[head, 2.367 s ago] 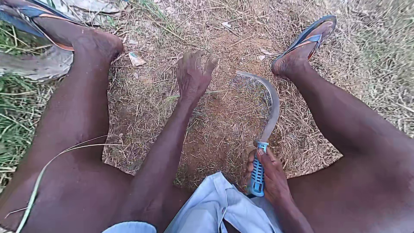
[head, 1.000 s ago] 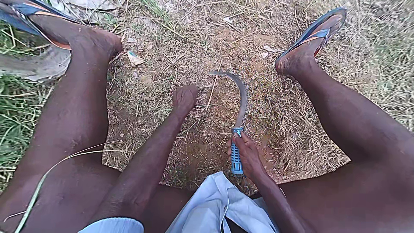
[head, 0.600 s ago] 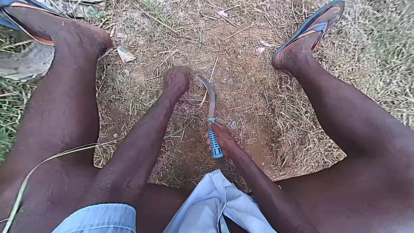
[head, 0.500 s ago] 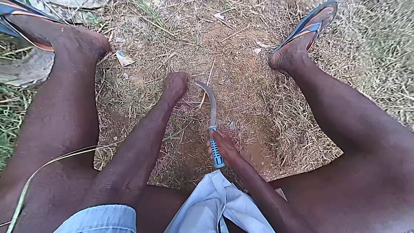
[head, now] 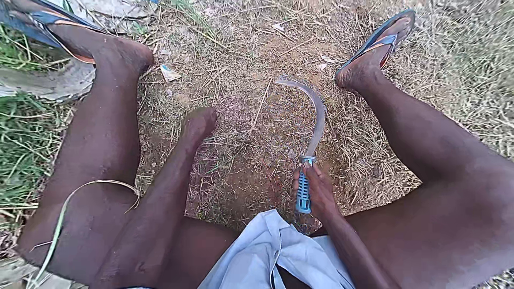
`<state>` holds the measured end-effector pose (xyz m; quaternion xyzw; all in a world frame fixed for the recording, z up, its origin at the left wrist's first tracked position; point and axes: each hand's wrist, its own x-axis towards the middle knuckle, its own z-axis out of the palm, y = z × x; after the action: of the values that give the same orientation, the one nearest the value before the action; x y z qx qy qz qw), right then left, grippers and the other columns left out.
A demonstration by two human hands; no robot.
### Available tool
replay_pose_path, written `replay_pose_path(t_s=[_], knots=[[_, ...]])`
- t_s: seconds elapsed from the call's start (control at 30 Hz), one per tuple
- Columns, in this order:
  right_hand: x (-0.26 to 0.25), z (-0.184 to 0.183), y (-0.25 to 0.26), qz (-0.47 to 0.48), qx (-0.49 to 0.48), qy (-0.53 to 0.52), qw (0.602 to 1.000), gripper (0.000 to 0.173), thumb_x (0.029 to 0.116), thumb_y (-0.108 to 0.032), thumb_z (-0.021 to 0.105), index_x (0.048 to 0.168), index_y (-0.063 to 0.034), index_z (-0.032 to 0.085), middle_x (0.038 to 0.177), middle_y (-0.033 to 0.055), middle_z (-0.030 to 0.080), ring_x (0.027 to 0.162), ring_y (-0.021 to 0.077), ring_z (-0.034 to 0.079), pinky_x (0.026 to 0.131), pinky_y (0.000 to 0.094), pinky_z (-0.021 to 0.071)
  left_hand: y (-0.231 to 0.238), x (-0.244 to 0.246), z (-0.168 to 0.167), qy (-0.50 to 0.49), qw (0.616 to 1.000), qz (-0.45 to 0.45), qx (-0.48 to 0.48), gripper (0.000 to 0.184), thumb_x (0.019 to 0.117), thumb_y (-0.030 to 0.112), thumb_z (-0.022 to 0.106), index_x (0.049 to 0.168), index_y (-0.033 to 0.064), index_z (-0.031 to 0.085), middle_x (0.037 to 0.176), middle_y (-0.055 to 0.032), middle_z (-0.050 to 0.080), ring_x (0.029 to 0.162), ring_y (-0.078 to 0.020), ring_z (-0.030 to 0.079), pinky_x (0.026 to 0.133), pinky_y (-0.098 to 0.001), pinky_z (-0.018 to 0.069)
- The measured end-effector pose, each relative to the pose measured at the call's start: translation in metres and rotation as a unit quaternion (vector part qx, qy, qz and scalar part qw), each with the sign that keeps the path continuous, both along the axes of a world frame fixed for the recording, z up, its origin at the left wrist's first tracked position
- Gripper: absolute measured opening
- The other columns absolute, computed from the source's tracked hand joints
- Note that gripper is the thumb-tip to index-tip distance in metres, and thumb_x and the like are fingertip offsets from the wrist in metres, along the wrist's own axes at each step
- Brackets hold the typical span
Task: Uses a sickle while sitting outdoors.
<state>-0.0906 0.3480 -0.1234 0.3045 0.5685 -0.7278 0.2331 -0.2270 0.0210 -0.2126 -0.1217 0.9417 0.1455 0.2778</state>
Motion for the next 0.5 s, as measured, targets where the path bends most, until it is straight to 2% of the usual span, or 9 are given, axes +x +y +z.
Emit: replay_pose_path(t_s=[0.07,0.13,0.2,0.3,0.33,0.4,0.43,0.5], knots=[[0.005,-0.003,-0.004,0.0,0.001,-0.019,1.0,0.029,0.1128,-0.018,0.031,0.122,0.0035,0.049,0.073,0.0071,0.06,0.051,0.0137,0.06,0.048,0.0281,0.056,0.005,-0.002,0.0,0.014,0.999,0.005,0.031,0.05,0.1104,0.039,0.042,0.125,-0.0029,0.064,0.121,-0.0326,0.064,0.116,-0.0525,0.061,0.094,-0.0739,0.0442],[0.007,-0.005,-0.005,0.002,-0.001,-0.026,1.0,0.029,0.1127,-0.017,0.032,0.122,0.0032,0.05,0.073,0.0069,0.061,0.051,0.0134,0.06,0.047,0.0274,0.0555,0.023,-0.009,-0.001,0.03,0.998,0.034,0.039,0.067,0.1059,0.057,0.041,0.138,0.0013,0.06,0.138,-0.0316,0.056,0.125,-0.0528,0.055,0.099,-0.0738,0.0424],[0.007,-0.006,-0.005,0.0,-0.004,-0.028,1.0,0.027,0.1127,-0.017,0.033,0.119,0.0022,0.051,0.074,0.0077,0.061,0.052,0.0139,0.06,0.048,0.0272,0.0555,0.05,-0.018,-0.001,0.037,0.997,0.063,0.033,0.081,0.0988,0.071,0.043,0.143,0.004,0.055,0.144,-0.0306,0.052,0.13,-0.0532,0.051,0.098,-0.0744,0.0417],[0.004,-0.006,-0.006,0.002,-0.004,-0.016,1.0,0.026,0.1123,-0.017,0.033,0.12,0.0022,0.049,0.074,0.0077,0.061,0.053,0.0137,0.06,0.048,0.0273,0.056,0.092,-0.022,-0.004,0.047,0.997,0.05,0.02,0.094,0.0888,0.076,0.057,0.149,0.0047,0.049,0.151,-0.0293,0.045,0.138,-0.0536,0.042,0.098,-0.075,0.0406],[0.003,-0.005,-0.006,0.003,-0.002,-0.014,1.0,0.027,0.1123,-0.017,0.033,0.12,0.0025,0.05,0.074,0.008,0.061,0.053,0.014,0.06,0.049,0.0276,0.056,0.102,-0.02,-0.01,0.057,0.998,0.032,0.004,0.096,0.0853,0.077,0.061,0.149,0.0058,0.049,0.151,-0.0284,0.045,0.139,-0.0528,0.041,0.098,-0.0757,0.0401],[0.002,-0.005,-0.007,0.008,0.004,-0.013,1.0,0.027,0.1123,-0.017,0.033,0.12,0.0027,0.051,0.075,0.0081,0.061,0.052,0.0142,0.06,0.049,0.0278,0.0563,0.11,-0.01,-0.021,0.083,0.996,0.014,-0.006,0.091,0.0828,0.067,0.071,0.147,0.0054,0.051,0.15,-0.028,0.045,0.139,-0.0524,0.041,0.097,-0.077,0.0379],[0.002,-0.005,-0.007,0.012,0.006,-0.013,1.0,0.027,0.1123,-0.017,0.033,0.12,0.0029,0.051,0.075,0.008,0.061,0.053,0.0142,0.06,0.049,0.0278,0.0563,0.11,-0.007,-0.023,0.091,0.996,0.01,-0.008,0.084,0.0851,0.059,0.073,0.145,0.0033,0.052,0.148,-0.0284,0.047,0.137,-0.0521,0.043,0.097,-0.0753,0.0396],[0.004,-0.006,-0.007,0.015,0.008,-0.013,1.0,0.027,0.1121,-0.017,0.033,0.119,0.0027,0.051,0.075,0.0075,0.062,0.053,0.0141,0.06,0.05,0.0279,0.0562,0.102,0.0,-0.023,0.083,0.997,-0.004,-0.006,0.063,0.094,0.041,0.07,0.14,0.0004,0.056,0.139,-0.0296,0.054,0.13,-0.0517,0.05,0.093,-0.0707,0.0455]])
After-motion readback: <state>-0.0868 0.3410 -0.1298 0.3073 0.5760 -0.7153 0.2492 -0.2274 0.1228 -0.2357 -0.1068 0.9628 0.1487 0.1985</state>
